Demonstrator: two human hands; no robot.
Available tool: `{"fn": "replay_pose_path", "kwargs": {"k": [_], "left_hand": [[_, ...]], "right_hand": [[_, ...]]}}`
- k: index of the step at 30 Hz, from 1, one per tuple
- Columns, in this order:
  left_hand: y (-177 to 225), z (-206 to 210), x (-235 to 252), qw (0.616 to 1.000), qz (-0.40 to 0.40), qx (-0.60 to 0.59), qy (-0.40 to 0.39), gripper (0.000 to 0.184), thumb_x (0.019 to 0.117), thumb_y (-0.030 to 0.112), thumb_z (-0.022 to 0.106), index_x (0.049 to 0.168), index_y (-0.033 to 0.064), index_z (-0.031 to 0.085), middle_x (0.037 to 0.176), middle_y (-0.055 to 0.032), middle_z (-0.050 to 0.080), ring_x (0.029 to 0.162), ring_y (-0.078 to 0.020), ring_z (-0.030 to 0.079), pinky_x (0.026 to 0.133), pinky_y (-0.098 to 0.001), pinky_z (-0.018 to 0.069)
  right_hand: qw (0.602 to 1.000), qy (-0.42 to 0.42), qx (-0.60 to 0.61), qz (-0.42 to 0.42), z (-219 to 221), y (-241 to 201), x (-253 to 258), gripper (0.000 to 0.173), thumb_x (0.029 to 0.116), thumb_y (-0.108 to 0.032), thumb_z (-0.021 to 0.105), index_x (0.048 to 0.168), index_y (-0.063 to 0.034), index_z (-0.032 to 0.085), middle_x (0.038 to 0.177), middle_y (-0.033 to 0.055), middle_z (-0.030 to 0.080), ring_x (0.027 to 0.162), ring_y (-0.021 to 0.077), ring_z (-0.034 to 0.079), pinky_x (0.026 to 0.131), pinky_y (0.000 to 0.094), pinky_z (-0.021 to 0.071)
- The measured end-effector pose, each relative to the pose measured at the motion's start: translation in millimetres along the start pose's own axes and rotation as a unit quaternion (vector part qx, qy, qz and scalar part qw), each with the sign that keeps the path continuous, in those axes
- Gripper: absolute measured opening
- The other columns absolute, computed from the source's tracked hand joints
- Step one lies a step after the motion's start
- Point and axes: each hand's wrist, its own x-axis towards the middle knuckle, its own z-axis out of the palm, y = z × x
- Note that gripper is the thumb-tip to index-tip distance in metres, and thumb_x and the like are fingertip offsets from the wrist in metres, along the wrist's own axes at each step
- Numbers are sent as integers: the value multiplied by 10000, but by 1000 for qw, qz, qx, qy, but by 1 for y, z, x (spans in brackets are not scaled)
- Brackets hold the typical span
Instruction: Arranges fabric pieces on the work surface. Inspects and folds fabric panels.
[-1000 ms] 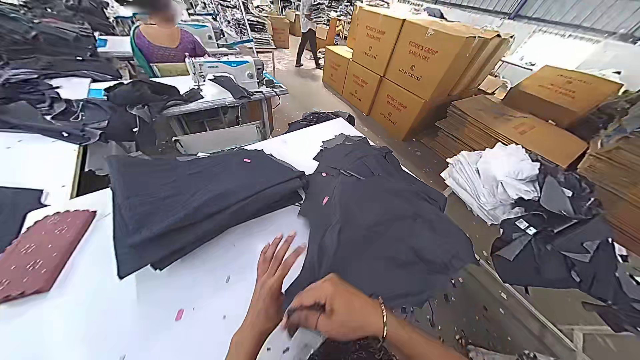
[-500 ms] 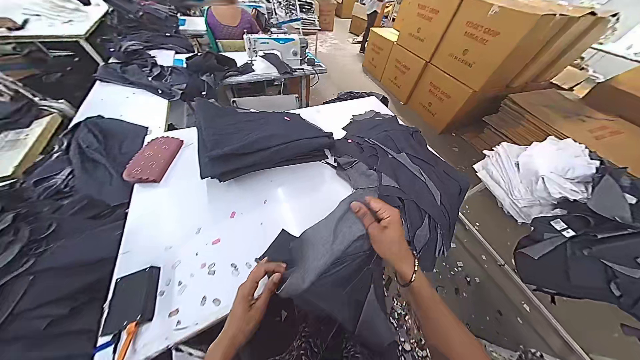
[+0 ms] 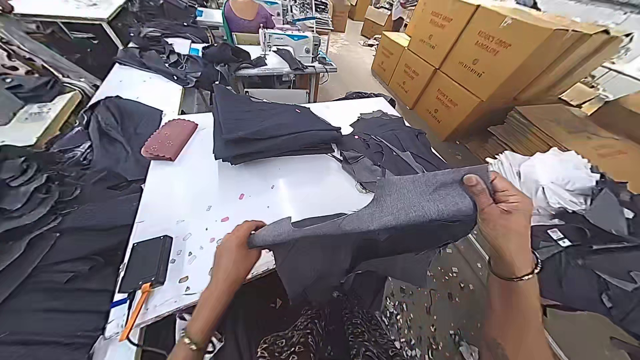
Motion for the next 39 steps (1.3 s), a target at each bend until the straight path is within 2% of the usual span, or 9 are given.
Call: {"fn": "replay_pose_path", "kwargs": {"k": [6,10,14,19,22,25,27,32,39], "left_hand": [[-28,-95,-19,992,-46,-98,-66,239,803,354,765,862,122,748,809,96,716,621,46,581,569,-198,478],[-31,-134,-36,965,-107,-240,-1,92,888,371,751,924,286,757,700,207,674,513,99,541,476,-106,458],[-55,-134,-6,947,-242,-194,84,164,996,118,602,1122,38,669,680,67,648,449,18,532,430,-158,473],[-121,-93,61,946,-262,-68,180,321,1056,134,549,1291,-78,603,1188,-238,679,1045,-262,695,967,-451,537],[-124,-45,63,984,-152,78,44,754,938,346,720,1492,-74,430,1531,-415,323,1444,-587,282,1155,-722,232],[-96,27,5,968,-108,140,-177,1136,743,682,775,1585,44,355,1622,-355,214,1512,-536,187,1171,-741,163],[-86,61,-45,951,-93,219,-200,1233,641,524,912,1601,36,312,1638,-344,176,1513,-534,192,1127,-798,157],[-78,80,-93,935,-90,337,-69,1177,425,-22,925,1510,1,468,1515,-396,383,1357,-609,425,985,-815,339],[-49,9,1,901,-272,183,-286,479,910,76,680,1386,107,645,1392,-262,601,1329,-505,519,1109,-787,221]], "right_hand": [[985,-146,-16,92,-21,47,5,122,976,-195,631,942,-120,720,767,-175,653,638,-128,530,597,69,434],[971,-186,67,134,8,54,16,133,996,-131,597,979,-129,729,713,-187,649,513,-109,495,476,79,420],[940,-255,48,223,104,74,34,236,1068,-171,525,1078,10,676,860,36,727,729,91,716,675,263,609],[948,-235,58,206,255,136,45,287,1084,-159,508,1203,62,649,1089,192,720,968,225,730,905,393,586],[941,-313,44,120,298,138,20,652,1018,-234,613,1539,58,353,1594,263,363,1463,358,398,1191,483,355],[888,-458,-2,42,298,115,-67,1070,873,-600,688,1567,94,262,1637,289,259,1533,391,264,1251,531,249],[820,-562,-99,-32,280,110,-130,1186,802,-780,631,1599,19,268,1676,192,243,1552,346,243,1234,632,182],[825,-525,-161,-134,236,129,-170,913,535,-134,920,1396,-175,617,1511,91,542,1340,356,550,989,595,478],[795,-600,-94,15,256,117,-40,240,983,-143,587,1101,-46,772,1167,150,738,1117,323,697,975,536,530]]}}
